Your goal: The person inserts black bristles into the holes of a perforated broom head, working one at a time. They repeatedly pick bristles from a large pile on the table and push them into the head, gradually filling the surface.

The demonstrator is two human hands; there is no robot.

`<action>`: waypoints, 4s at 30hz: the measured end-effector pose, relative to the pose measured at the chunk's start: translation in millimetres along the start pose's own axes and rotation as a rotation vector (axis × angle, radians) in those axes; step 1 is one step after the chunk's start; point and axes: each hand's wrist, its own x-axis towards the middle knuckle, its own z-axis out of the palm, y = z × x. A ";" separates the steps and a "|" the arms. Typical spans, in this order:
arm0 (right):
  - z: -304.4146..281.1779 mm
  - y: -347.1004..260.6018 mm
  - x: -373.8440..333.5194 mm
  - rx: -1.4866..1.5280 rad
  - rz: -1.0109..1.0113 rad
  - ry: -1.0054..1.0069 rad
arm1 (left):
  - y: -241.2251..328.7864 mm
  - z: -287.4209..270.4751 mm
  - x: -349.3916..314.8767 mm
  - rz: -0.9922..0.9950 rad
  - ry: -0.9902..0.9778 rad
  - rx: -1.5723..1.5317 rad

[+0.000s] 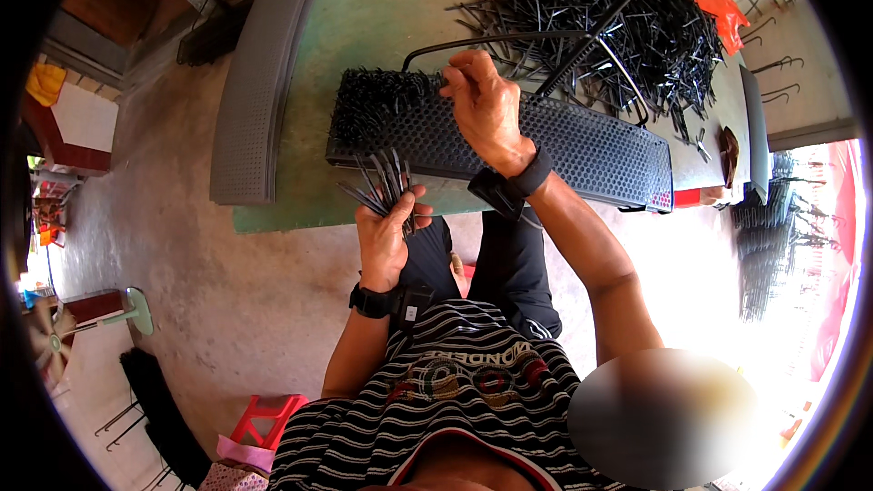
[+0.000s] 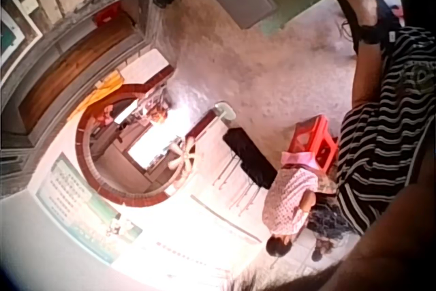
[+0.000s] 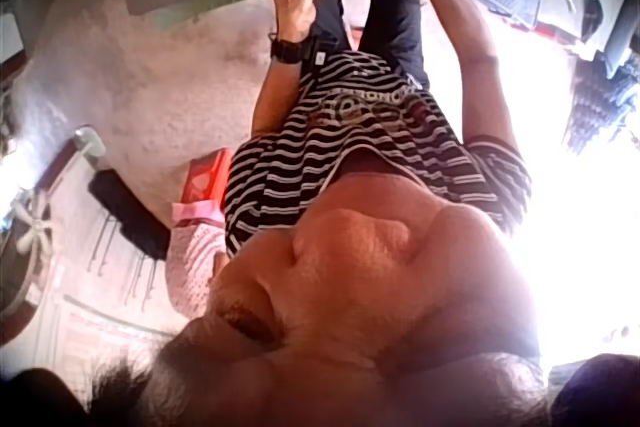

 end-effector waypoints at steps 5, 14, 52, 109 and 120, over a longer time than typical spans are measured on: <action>7.8 3.3 1.1 -0.042 -0.023 -0.035 | 0.1 -1.0 0.1 -0.012 0.003 -0.032; 10.6 14.8 5.1 -0.458 -0.322 -0.248 | 3.9 -0.1 0.9 -0.014 0.044 -0.067; -2.5 14.7 3.7 -0.545 -0.310 -0.296 | 7.6 4.9 -0.9 -0.072 0.044 -0.022; -17.7 12.2 7.5 -0.113 0.094 -0.266 | 1.2 -6.2 4.5 -0.139 -0.055 0.010; -10.5 17.7 10.8 -0.279 -0.142 -0.404 | -4.1 -6.9 7.6 -0.109 -0.052 0.026</action>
